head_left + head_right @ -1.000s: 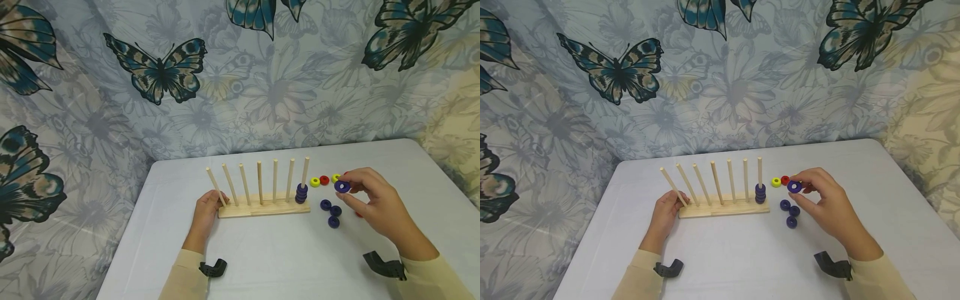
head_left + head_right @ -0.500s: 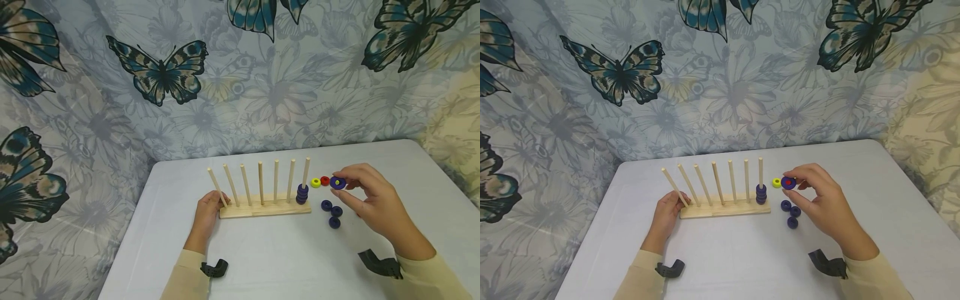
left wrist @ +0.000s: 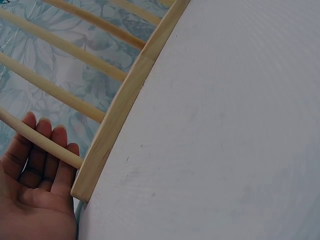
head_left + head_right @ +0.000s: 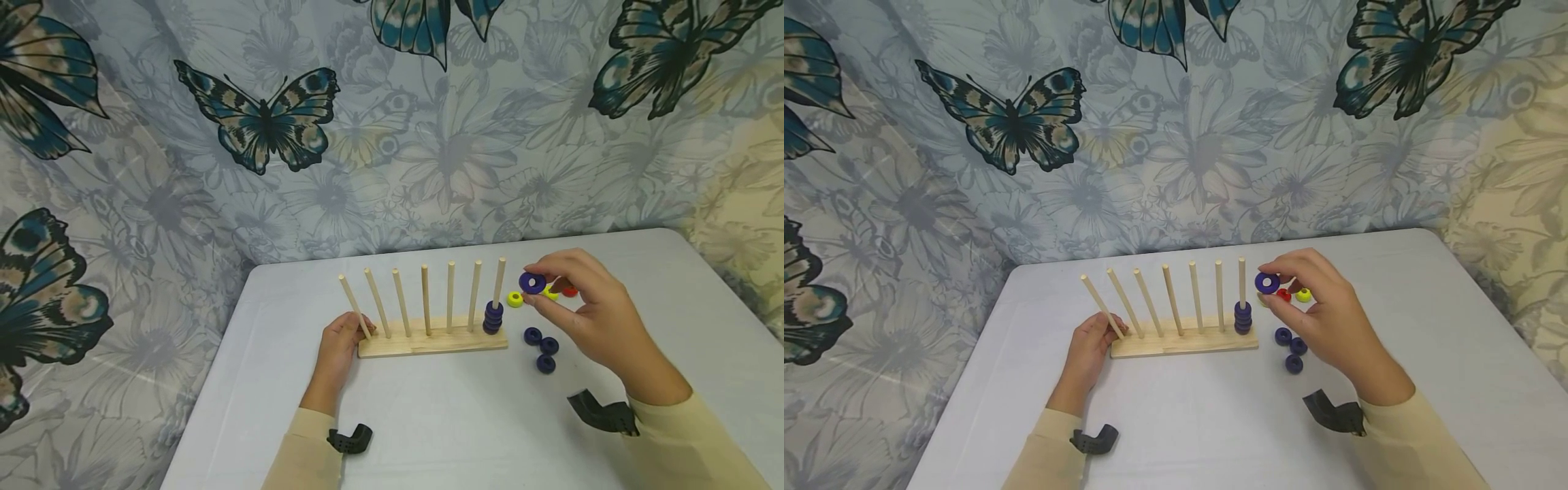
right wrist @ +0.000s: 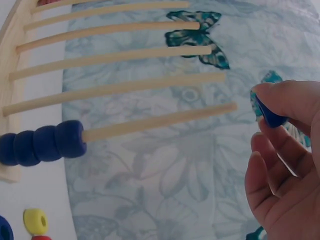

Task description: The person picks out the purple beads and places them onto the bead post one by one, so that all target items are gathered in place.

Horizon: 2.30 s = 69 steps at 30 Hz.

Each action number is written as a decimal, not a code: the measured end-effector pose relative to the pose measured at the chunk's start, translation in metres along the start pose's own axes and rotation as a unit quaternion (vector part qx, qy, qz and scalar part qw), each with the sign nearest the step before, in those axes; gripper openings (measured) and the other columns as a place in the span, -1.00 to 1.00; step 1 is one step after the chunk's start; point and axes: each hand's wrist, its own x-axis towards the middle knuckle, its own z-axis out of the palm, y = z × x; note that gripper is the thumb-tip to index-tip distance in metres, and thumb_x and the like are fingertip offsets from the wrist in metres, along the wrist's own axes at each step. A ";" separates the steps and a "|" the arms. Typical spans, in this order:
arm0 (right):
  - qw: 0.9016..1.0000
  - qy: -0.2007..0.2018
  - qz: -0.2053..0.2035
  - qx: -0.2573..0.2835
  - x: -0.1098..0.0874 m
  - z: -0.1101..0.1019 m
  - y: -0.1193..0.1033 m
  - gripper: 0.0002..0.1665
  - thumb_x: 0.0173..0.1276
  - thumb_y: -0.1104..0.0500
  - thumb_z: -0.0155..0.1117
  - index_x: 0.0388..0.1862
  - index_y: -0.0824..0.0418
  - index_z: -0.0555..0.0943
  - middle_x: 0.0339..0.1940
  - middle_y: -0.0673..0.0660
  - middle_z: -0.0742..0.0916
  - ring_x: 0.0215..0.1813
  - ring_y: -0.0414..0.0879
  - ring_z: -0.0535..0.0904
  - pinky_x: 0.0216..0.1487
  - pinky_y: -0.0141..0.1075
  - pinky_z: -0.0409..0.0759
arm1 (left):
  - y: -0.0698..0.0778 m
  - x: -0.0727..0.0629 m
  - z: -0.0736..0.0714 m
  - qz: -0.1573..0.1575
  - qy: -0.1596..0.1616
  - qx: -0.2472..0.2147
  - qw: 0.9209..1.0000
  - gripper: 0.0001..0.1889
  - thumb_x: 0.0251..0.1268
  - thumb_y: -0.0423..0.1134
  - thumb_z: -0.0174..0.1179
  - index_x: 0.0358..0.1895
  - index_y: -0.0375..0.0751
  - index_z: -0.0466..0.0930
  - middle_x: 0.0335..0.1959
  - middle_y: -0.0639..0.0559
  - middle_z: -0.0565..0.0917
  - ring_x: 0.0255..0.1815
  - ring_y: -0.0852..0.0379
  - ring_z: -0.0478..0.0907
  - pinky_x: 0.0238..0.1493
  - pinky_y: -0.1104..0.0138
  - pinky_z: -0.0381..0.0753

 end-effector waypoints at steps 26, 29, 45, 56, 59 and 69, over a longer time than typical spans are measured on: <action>1.000 0.005 0.018 0.007 0.025 0.021 -0.003 -0.40 0.12 0.63 0.62 0.15 0.35 0.74 0.06 0.13 0.73 0.00 -0.14 0.55 0.03 -0.55 0.54 | -0.001 0.000 -0.001 -0.001 -0.001 0.007 1.000 -0.47 0.81 -0.11 0.06 -0.09 -0.69 0.57 -0.16 -0.14 0.69 -0.01 -0.05 0.69 0.14 0.23 0.70; 1.000 0.005 0.013 0.009 0.027 0.022 -0.001 -0.39 0.11 0.63 0.62 0.16 0.35 0.74 0.05 0.14 0.73 0.00 -0.14 0.55 0.02 -0.55 0.54 | 0.000 0.000 -0.001 -0.001 -0.001 0.006 1.000 -0.47 0.80 -0.10 0.06 -0.09 -0.69 0.57 -0.16 -0.12 0.70 -0.01 -0.06 0.69 0.14 0.23 0.69; 0.999 0.003 0.037 0.018 0.033 0.029 0.009 -0.46 0.21 0.57 0.61 0.17 0.35 0.73 0.05 0.13 0.73 -0.01 -0.17 0.55 0.01 -0.56 0.56 | -0.002 0.001 -0.001 0.002 -0.001 -0.002 1.000 -0.51 0.80 -0.10 0.08 -0.15 -0.58 0.63 -0.15 -0.14 0.69 -0.01 -0.05 0.69 0.14 0.23 0.69; 0.999 -0.010 0.051 0.017 0.030 0.032 0.013 -0.46 0.25 0.53 0.60 0.20 0.33 0.72 0.02 0.10 0.74 -0.03 -0.13 0.57 -0.03 -0.53 0.56 | -0.002 0.001 -0.002 0.002 -0.005 -0.001 1.000 -0.45 0.79 -0.06 0.08 -0.09 -0.68 0.58 -0.14 -0.12 0.70 0.01 -0.06 0.68 0.14 0.23 0.69; 0.998 -0.008 0.055 0.016 0.028 0.033 0.013 -0.46 0.23 0.53 0.61 0.19 0.33 0.73 -0.01 0.09 0.74 -0.04 -0.16 0.57 -0.03 -0.54 0.56 | -0.002 0.001 -0.002 0.002 -0.004 -0.002 1.000 -0.45 0.78 -0.04 0.10 -0.09 -0.65 0.59 -0.14 -0.14 0.70 0.01 -0.06 0.69 0.14 0.23 0.69; 0.997 -0.008 0.068 0.020 0.024 0.032 0.015 -0.44 0.26 0.52 0.60 0.23 0.27 0.73 0.03 0.08 0.75 -0.01 -0.11 0.60 -0.01 -0.49 0.54 | -0.001 0.001 -0.002 -0.003 0.000 0.000 1.000 -0.50 0.78 -0.04 0.09 -0.15 -0.54 0.64 -0.13 -0.21 0.69 0.01 -0.04 0.69 0.15 0.23 0.69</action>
